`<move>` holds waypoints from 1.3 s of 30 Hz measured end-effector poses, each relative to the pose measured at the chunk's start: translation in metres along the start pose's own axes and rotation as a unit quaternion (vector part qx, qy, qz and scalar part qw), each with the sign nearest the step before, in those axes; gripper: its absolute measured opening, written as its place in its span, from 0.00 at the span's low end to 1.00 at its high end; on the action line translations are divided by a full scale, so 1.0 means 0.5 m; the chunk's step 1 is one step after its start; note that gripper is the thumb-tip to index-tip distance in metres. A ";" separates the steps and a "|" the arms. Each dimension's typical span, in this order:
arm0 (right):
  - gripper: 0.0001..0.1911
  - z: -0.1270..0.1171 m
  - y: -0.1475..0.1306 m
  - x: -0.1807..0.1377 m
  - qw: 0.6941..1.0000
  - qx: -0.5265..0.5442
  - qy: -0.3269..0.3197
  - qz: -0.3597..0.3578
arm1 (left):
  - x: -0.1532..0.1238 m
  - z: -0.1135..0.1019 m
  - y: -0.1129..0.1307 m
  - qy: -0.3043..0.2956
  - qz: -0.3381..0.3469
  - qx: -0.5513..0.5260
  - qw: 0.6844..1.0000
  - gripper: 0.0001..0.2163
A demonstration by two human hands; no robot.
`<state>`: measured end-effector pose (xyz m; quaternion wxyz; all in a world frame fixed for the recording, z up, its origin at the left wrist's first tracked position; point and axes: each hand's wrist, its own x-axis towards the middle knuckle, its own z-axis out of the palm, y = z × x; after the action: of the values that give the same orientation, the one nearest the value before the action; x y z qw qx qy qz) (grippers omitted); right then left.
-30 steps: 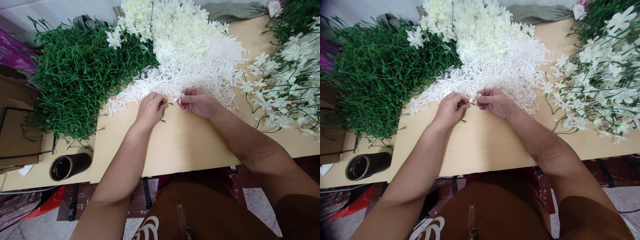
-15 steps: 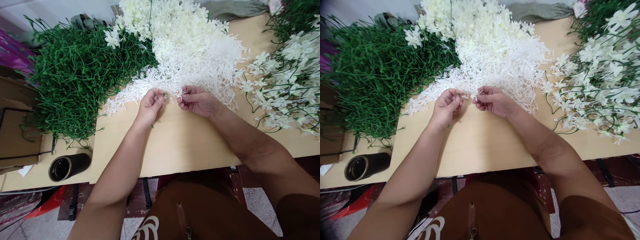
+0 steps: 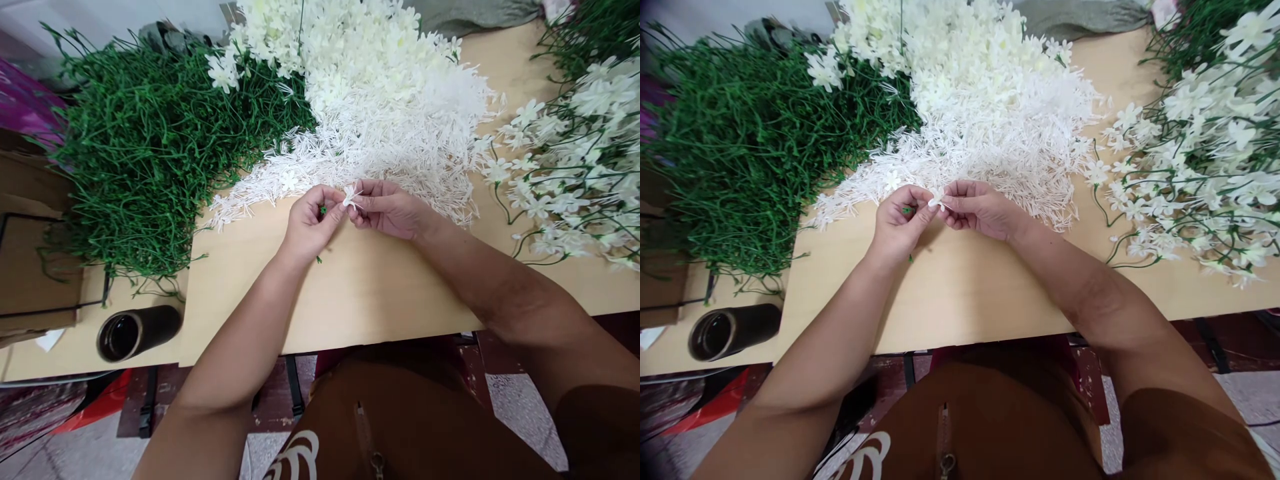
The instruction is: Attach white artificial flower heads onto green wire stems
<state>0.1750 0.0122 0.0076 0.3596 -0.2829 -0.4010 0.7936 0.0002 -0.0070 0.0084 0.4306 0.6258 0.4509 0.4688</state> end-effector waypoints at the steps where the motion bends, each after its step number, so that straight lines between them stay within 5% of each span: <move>1: 0.17 0.000 0.001 0.001 1.000 -0.016 0.001 -0.007 | 0.000 0.000 0.001 0.003 0.004 0.010 1.000 0.20; 12: 0.24 0.010 -0.020 -0.014 0.940 -0.260 0.100 -0.198 | -0.001 -0.008 0.011 0.028 0.041 0.144 0.988 0.14; 19: 0.23 0.023 -0.007 -0.018 0.926 -0.327 0.039 -0.186 | -0.002 -0.011 0.017 0.017 0.067 0.192 0.979 0.11; 39: 0.14 0.013 -0.010 -0.013 0.949 -0.283 0.030 -0.138 | -0.007 -0.018 0.011 0.001 0.125 0.253 0.959 0.07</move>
<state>0.1758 0.0064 0.0161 0.3826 -0.3383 -0.6333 0.5815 -0.0081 -0.0106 0.0146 0.1954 0.7650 0.4738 0.3899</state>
